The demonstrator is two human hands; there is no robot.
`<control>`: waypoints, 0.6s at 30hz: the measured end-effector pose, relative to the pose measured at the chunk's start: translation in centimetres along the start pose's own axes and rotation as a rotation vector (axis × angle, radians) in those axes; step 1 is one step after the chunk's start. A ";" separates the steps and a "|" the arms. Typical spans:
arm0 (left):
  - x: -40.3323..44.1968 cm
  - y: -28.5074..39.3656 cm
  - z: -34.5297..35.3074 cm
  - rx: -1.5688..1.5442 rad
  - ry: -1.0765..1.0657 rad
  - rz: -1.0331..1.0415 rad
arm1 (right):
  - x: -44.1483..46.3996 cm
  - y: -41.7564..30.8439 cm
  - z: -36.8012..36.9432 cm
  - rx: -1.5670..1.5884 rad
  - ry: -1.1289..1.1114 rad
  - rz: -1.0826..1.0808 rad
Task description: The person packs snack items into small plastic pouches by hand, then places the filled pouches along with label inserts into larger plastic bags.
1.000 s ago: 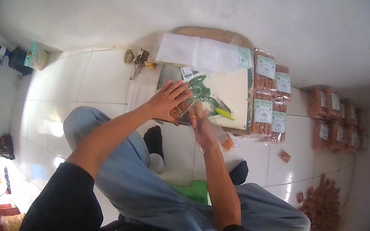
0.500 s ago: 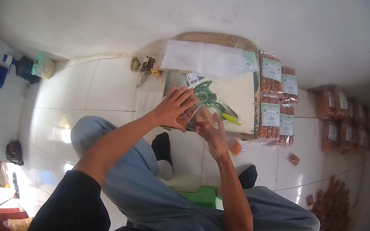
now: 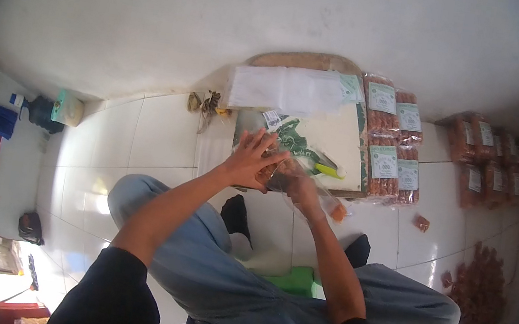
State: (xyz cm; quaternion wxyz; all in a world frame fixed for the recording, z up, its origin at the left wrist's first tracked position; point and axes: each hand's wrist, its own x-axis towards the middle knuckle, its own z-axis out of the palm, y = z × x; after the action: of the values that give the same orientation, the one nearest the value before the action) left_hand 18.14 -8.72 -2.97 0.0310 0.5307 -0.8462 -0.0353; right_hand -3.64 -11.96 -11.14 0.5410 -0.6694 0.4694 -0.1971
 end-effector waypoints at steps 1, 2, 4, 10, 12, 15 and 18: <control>0.0 0.0 0.0 -0.007 0.004 0.002 | 0.4 0.4 0.2 -0.123 0.145 -0.240; 0.0 0.0 0.1 -0.006 -0.001 0.004 | 0.6 0.9 0.5 -0.246 0.292 -0.475; 0.1 -0.1 0.1 -0.012 -0.017 0.007 | -0.8 -1.5 -0.2 -0.280 0.293 -0.314; 0.1 0.0 -0.2 -0.018 -0.022 0.011 | -1.6 -1.1 1.4 0.202 0.368 -0.145; 0.1 0.1 -0.5 -0.006 -0.036 0.009 | -1.6 -1.2 1.4 0.535 0.302 -0.112; 0.3 0.3 -0.4 0.021 -0.058 0.010 | -1.0 -3.4 -0.3 0.426 0.225 0.134; 0.2 0.1 -0.4 0.039 -0.064 0.012 | -0.1 -3.2 -0.9 0.351 -0.012 0.106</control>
State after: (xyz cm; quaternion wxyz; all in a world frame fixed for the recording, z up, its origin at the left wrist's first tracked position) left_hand 17.95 -8.88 -2.60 -0.0061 0.5249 -0.8504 -0.0353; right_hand -3.02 -12.44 -7.94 0.6621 -0.5401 0.4592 -0.2432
